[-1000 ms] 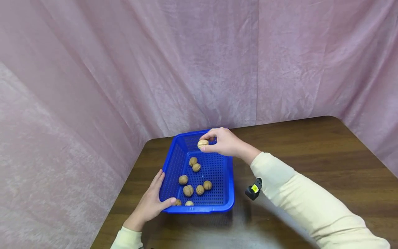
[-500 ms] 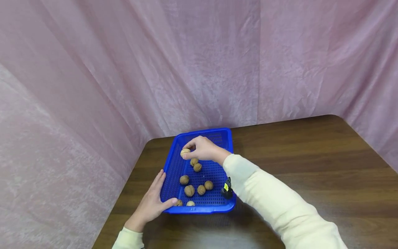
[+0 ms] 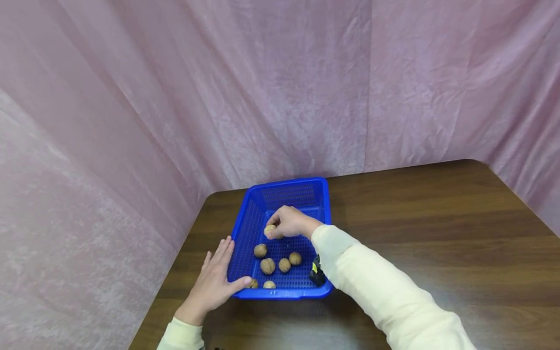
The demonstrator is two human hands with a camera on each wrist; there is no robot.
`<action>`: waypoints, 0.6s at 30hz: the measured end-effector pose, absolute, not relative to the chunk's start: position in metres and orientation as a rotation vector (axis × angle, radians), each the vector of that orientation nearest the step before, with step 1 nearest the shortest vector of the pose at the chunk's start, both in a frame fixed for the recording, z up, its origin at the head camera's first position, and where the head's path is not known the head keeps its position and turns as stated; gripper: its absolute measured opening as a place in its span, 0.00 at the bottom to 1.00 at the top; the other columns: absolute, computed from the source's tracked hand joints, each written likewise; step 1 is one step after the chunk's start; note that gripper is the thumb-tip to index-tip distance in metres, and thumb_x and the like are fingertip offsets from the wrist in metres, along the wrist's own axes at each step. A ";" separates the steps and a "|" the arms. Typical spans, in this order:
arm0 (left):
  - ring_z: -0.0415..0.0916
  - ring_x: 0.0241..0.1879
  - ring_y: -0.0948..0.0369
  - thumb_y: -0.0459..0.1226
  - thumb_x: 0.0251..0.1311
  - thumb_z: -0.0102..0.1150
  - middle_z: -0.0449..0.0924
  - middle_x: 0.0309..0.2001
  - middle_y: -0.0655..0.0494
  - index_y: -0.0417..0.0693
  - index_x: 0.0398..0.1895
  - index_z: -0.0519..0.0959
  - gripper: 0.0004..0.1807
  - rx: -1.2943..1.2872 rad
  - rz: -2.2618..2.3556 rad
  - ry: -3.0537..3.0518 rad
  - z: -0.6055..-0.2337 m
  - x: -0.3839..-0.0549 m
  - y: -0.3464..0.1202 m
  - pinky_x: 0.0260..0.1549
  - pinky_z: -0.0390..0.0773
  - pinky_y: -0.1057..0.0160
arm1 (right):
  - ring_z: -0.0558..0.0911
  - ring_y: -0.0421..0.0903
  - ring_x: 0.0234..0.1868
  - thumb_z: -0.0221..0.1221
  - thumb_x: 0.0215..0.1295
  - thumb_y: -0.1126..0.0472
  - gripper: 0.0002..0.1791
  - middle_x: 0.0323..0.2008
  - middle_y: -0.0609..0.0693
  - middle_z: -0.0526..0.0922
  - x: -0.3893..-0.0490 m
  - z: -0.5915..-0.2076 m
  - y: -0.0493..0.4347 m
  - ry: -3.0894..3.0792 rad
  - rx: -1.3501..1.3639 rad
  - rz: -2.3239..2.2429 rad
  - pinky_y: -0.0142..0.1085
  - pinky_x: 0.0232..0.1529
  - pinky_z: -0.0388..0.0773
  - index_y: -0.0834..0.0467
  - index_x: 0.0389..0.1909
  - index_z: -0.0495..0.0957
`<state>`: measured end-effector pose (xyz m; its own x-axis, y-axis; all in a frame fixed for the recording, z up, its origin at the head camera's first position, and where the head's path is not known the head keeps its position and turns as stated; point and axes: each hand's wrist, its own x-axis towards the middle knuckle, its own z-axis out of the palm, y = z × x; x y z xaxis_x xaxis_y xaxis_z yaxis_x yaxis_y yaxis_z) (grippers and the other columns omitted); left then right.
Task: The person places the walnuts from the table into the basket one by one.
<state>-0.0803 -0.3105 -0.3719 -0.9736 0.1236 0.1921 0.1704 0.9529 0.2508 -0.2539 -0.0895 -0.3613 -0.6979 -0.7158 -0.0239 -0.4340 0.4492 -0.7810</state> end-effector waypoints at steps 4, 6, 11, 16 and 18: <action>0.38 0.75 0.53 0.74 0.48 0.51 0.43 0.76 0.52 0.39 0.74 0.54 0.61 -0.211 -0.401 -2.939 -0.371 -0.079 -0.311 0.67 0.40 0.38 | 0.80 0.39 0.40 0.70 0.54 0.53 0.16 0.37 0.40 0.84 -0.256 -0.369 -0.090 2.421 -1.033 -0.956 0.38 0.46 0.77 0.52 0.44 0.85; 0.37 0.75 0.55 0.74 0.48 0.51 0.42 0.76 0.53 0.40 0.74 0.54 0.60 -0.204 -0.404 -2.944 -0.371 -0.079 -0.311 0.67 0.40 0.39 | 0.80 0.39 0.40 0.71 0.54 0.52 0.16 0.36 0.40 0.84 -0.256 -0.373 -0.090 2.455 -1.048 -0.878 0.37 0.46 0.76 0.51 0.44 0.85; 0.39 0.75 0.53 0.74 0.48 0.51 0.44 0.76 0.51 0.39 0.74 0.54 0.61 -0.202 -0.411 -2.941 -0.373 -0.078 -0.312 0.67 0.41 0.38 | 0.81 0.41 0.44 0.71 0.54 0.52 0.20 0.40 0.42 0.85 -0.256 -0.379 -0.090 2.471 -1.029 -0.796 0.38 0.49 0.76 0.52 0.48 0.84; 0.40 0.74 0.52 0.73 0.48 0.53 0.46 0.75 0.48 0.39 0.74 0.54 0.60 -0.218 -0.420 -2.927 -0.375 -0.081 -0.313 0.66 0.42 0.37 | 0.80 0.42 0.45 0.70 0.55 0.52 0.22 0.42 0.44 0.84 -0.260 -0.380 -0.088 2.466 -1.017 -0.841 0.38 0.49 0.76 0.54 0.50 0.83; 0.39 0.74 0.52 0.72 0.49 0.54 0.47 0.75 0.48 0.38 0.74 0.54 0.60 -0.233 -0.427 -2.919 -0.375 -0.084 -0.312 0.66 0.43 0.37 | 0.80 0.43 0.46 0.68 0.57 0.52 0.22 0.43 0.45 0.83 -0.263 -0.377 -0.085 2.463 -1.018 -0.915 0.39 0.49 0.76 0.55 0.51 0.82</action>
